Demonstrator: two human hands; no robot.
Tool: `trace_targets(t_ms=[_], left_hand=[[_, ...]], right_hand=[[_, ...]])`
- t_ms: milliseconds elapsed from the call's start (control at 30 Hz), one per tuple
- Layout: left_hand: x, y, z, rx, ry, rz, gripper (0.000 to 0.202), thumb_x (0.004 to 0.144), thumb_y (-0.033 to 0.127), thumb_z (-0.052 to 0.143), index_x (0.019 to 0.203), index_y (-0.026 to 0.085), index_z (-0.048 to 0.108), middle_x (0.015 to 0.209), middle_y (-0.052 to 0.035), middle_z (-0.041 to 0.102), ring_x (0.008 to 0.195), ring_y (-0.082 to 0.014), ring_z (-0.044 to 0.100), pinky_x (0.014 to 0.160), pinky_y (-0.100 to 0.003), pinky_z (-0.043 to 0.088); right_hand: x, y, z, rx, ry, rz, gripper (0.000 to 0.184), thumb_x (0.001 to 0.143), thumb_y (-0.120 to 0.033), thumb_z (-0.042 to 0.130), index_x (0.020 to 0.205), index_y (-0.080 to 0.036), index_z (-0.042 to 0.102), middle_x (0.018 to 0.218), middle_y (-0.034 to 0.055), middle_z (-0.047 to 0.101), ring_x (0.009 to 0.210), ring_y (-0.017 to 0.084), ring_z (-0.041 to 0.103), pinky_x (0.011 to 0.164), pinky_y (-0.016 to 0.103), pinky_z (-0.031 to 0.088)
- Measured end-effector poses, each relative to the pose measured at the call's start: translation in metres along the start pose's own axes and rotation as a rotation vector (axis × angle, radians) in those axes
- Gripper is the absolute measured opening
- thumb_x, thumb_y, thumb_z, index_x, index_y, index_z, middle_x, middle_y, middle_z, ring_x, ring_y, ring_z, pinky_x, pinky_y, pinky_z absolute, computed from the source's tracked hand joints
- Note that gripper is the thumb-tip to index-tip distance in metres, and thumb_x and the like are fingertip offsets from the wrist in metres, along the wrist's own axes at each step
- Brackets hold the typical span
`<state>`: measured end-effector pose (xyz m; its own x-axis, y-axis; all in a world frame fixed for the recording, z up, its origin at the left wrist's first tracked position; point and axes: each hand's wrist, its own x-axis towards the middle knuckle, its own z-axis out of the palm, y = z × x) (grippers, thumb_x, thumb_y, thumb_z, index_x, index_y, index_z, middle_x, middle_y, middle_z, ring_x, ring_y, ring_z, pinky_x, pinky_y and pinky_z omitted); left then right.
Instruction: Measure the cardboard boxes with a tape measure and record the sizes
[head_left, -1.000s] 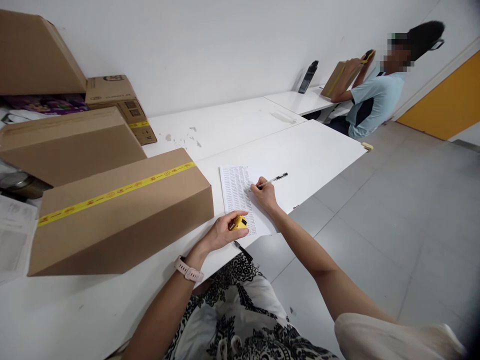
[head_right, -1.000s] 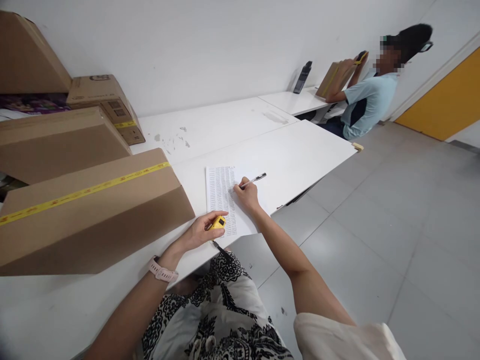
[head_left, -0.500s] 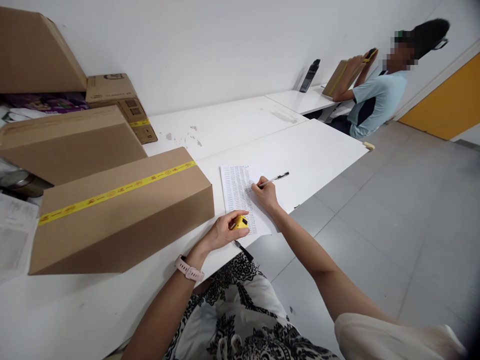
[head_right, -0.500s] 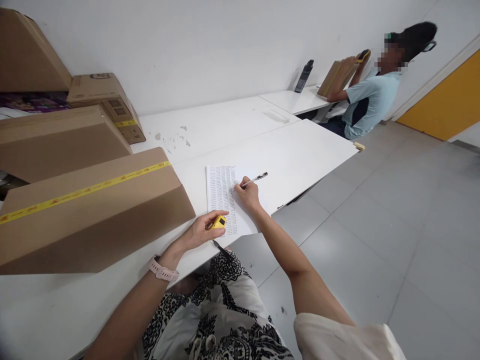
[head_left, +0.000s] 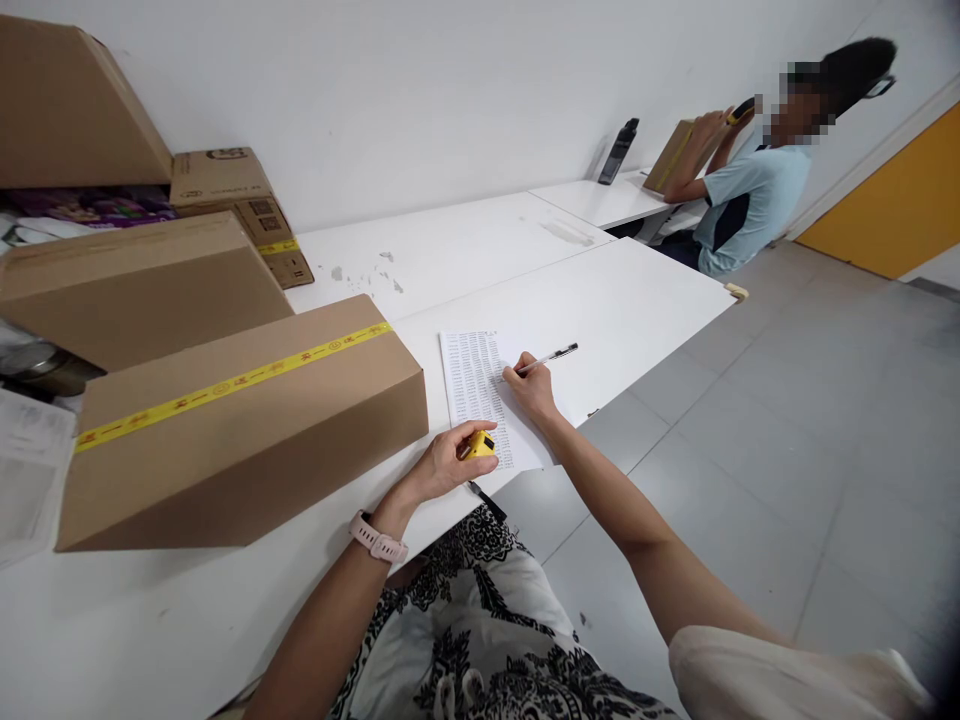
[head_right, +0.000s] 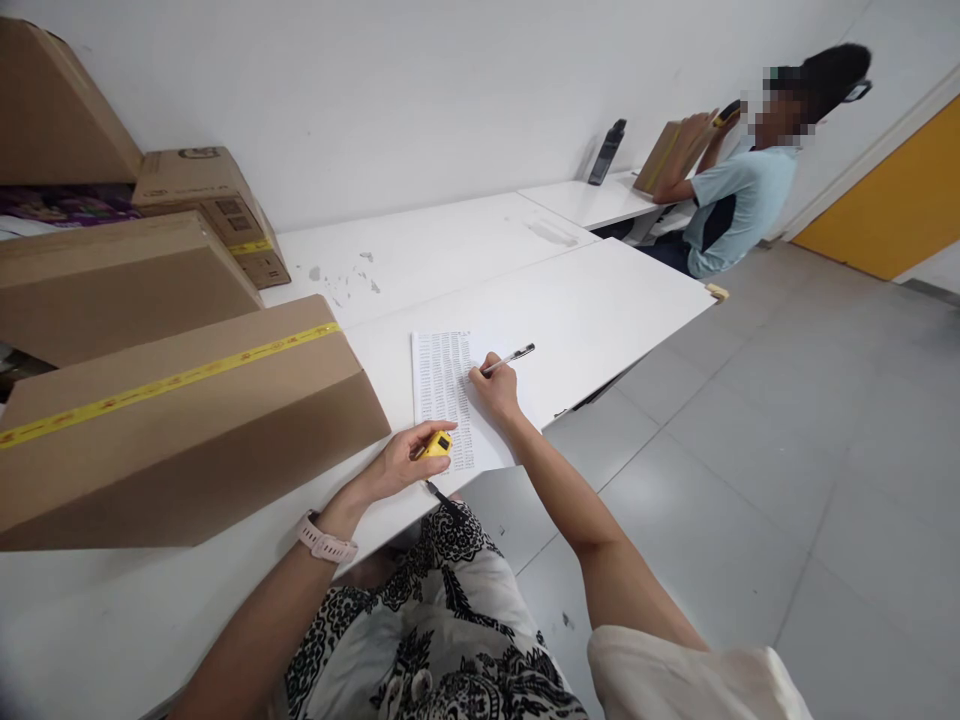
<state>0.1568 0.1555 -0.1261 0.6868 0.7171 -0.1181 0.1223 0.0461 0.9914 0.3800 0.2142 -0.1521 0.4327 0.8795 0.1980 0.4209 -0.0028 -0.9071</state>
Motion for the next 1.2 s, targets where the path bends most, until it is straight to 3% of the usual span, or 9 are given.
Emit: trace_targets(t_ms=[1200], left_hand=[[0.0005,-0.004,-0.0015,0.024,-0.009,0.021,0.059,0.08,0.044,0.074,0.132,0.018,0.061,0.086,0.0007,0.053,0.074,-0.014,0.048,0.07,-0.029,0.039]], right_hand=[[0.0017,0.0034,-0.0006,-0.015,0.02,-0.017,0.023,0.07,-0.024,0.054,0.061,-0.024,0.033,0.053,-0.0076,0.031,0.053,0.011,0.03,0.054,0.028,0.023]])
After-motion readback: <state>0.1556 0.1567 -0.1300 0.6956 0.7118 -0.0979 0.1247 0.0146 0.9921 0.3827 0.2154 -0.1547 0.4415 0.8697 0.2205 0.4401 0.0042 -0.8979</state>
